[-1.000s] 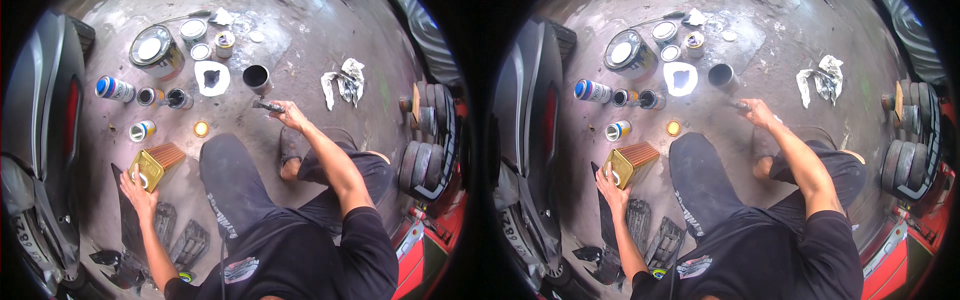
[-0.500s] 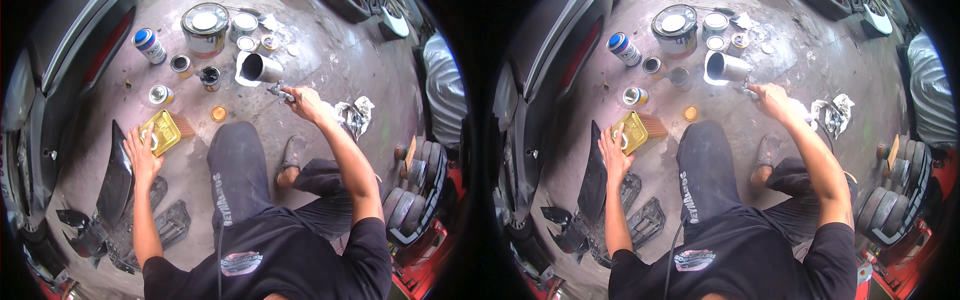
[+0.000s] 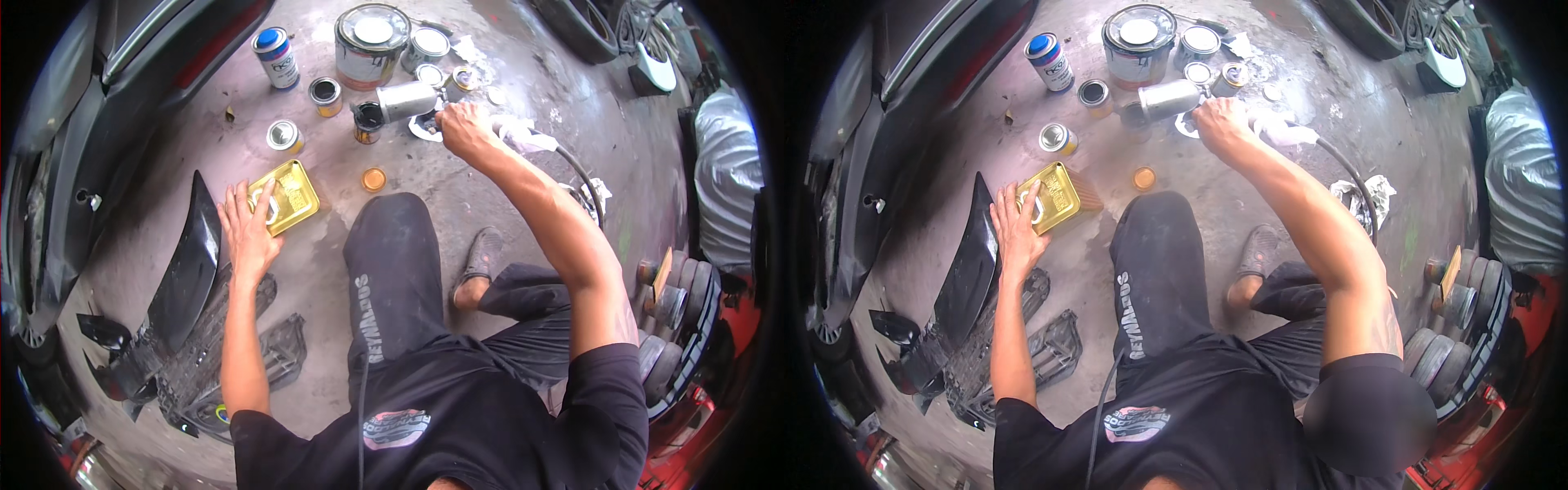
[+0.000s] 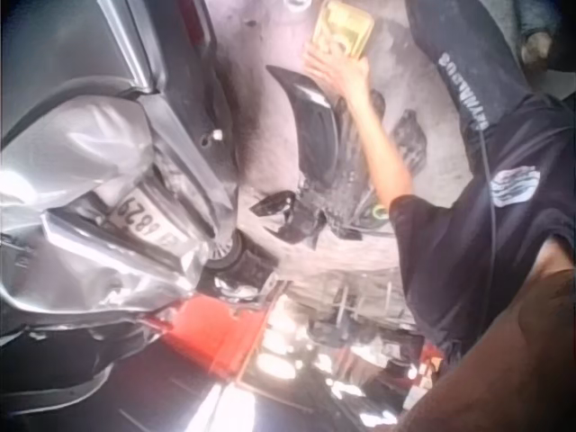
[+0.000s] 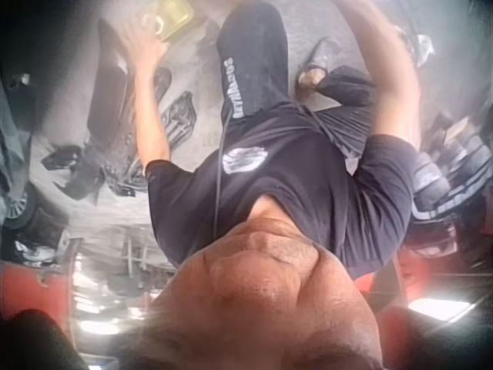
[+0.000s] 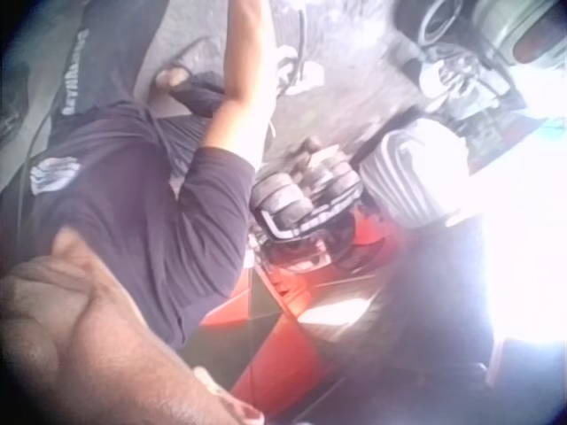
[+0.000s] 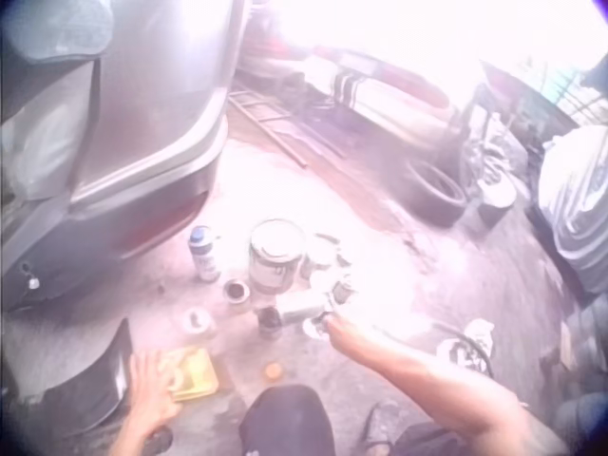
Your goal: The person uses a spray gun to apply black paint to a car bumper. They then mix a new batch of paint in a cup and clean the spray gun with a cloth and solvent.
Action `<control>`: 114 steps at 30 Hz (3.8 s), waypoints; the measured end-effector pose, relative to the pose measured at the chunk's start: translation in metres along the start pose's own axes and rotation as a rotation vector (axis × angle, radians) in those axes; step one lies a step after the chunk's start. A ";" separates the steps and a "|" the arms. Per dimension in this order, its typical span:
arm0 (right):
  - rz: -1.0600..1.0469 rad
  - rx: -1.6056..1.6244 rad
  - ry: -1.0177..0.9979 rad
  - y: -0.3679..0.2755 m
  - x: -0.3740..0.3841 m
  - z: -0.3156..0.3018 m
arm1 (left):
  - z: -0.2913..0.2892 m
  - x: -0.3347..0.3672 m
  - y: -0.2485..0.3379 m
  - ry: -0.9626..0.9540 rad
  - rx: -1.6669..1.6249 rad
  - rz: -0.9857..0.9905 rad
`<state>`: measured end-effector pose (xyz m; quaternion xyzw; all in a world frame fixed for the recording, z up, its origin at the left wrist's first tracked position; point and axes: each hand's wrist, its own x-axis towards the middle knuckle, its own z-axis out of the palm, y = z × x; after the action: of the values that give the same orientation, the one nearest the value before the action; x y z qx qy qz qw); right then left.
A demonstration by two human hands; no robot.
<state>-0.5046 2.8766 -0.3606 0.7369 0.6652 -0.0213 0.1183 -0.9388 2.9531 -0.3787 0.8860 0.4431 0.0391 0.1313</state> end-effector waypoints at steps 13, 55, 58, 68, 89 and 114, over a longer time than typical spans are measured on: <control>0.027 -0.423 -0.185 -0.048 0.037 -0.024 | 0.001 -0.002 -0.001 0.031 -0.006 0.005; 0.187 0.464 0.081 0.015 -0.075 0.016 | -0.008 0.016 -0.013 -0.044 0.034 0.162; 0.235 0.728 0.015 0.005 -0.105 0.034 | -0.025 0.026 -0.004 -0.098 0.092 0.238; 0.209 0.950 0.007 -0.066 -0.128 0.125 | -0.091 0.112 0.104 -0.308 0.431 0.634; 0.195 1.016 -0.008 -0.096 -0.115 0.185 | -0.043 0.168 0.237 -0.744 1.224 0.839; 0.172 0.951 -0.040 -0.107 -0.116 0.201 | -0.012 0.165 0.233 -0.739 1.342 0.856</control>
<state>-0.5983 2.7324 -0.5499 0.7611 0.5161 -0.3272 -0.2176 -0.6607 2.9529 -0.3128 0.8225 -0.0685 -0.4731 -0.3082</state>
